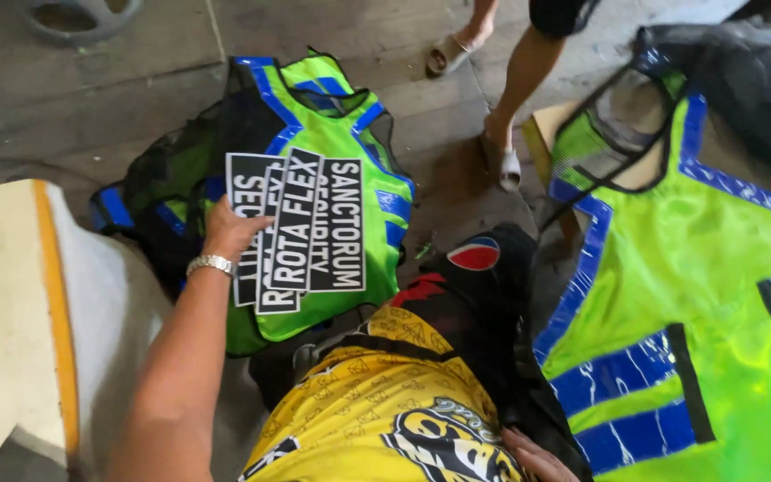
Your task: The person is matching and placing printed labels onto neon green reflective vests according to a handwritten instruction sheet.
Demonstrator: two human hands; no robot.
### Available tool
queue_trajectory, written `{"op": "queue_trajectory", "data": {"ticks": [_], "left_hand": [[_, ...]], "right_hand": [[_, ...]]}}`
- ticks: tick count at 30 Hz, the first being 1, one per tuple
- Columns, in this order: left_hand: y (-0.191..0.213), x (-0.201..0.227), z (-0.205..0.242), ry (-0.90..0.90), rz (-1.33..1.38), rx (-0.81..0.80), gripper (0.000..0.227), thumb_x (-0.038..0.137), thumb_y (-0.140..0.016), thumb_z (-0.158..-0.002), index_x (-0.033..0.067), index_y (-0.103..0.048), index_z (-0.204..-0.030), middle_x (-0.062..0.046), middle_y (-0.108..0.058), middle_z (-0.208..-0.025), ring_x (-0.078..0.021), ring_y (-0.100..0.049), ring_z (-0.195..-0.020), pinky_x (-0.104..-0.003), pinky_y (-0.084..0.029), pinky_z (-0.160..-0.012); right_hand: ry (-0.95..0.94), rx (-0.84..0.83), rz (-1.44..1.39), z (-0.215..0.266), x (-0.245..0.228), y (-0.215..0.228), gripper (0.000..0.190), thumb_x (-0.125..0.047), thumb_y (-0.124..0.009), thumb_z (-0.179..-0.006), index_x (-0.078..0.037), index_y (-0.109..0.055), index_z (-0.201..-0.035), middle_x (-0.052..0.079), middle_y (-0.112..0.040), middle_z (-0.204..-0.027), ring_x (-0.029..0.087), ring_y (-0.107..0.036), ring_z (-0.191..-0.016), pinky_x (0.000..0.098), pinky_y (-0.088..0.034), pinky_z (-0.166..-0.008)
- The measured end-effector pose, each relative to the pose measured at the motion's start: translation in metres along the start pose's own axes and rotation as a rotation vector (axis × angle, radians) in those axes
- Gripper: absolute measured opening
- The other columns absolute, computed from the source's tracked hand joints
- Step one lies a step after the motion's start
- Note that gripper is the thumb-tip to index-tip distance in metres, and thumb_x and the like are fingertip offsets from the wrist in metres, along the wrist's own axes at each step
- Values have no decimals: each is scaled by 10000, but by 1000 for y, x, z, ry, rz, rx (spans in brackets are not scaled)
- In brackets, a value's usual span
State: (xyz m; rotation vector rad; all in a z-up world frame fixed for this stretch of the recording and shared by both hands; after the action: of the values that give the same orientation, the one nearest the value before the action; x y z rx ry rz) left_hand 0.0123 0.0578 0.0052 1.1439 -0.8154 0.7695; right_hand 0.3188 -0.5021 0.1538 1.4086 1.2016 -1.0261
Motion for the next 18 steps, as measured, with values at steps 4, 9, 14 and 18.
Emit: {"op": "queue_trajectory", "data": {"ticks": [4, 9, 14, 18], "left_hand": [[0, 13, 16, 49, -8, -21, 534, 123, -954, -607, 37, -669, -1050, -167, -741, -975, -307, -719, -966, -431, -588, -820], [-9, 9, 13, 78, -11, 9, 512, 82, -926, -620, 8, -665, -1054, -173, -737, -968, -303, -723, -944, -423, -581, -795], [-8, 25, 10, 122, -64, -38, 515, 116, -936, -642, 34, -668, -1074, -147, -731, -971, -292, -721, -945, -405, -578, -787], [-20, 43, 19, 107, 28, -163, 508, 116, -926, -681, 36, -692, -1125, -148, -742, -998, -256, -718, -949, -411, -572, -810]], "right_hand": [[-133, 117, -201, -152, -26, -25, 539, -62, -643, -904, 71, -544, -1418, 352, -555, -1428, 504, -478, -1331, 579, -386, -1049], [-632, 342, -192, -333, 38, -48, 749, -301, -630, -981, 1, -281, -1571, 361, -381, -1526, 492, -351, -1435, 591, -345, -1164], [-952, 206, 1, -366, 164, -83, 1087, -569, -796, -813, -140, -211, -1622, 223, -465, -1511, 358, -453, -1405, 514, -366, -1162], [-921, 370, -297, -382, 175, -87, 603, -382, -854, -809, -10, -669, -1247, 194, -741, -1079, 308, -730, -1014, 493, -609, -810]]}}
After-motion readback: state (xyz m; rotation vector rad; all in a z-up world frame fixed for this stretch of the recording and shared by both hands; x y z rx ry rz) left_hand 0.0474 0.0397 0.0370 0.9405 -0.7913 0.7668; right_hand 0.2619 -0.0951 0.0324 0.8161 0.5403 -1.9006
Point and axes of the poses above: each hand's wrist, its own z-axis away from the middle knuckle, its own y-axis out of the back of the hand, x = y × z, the point moved 3 cm from there along -z, towards the middle knuckle
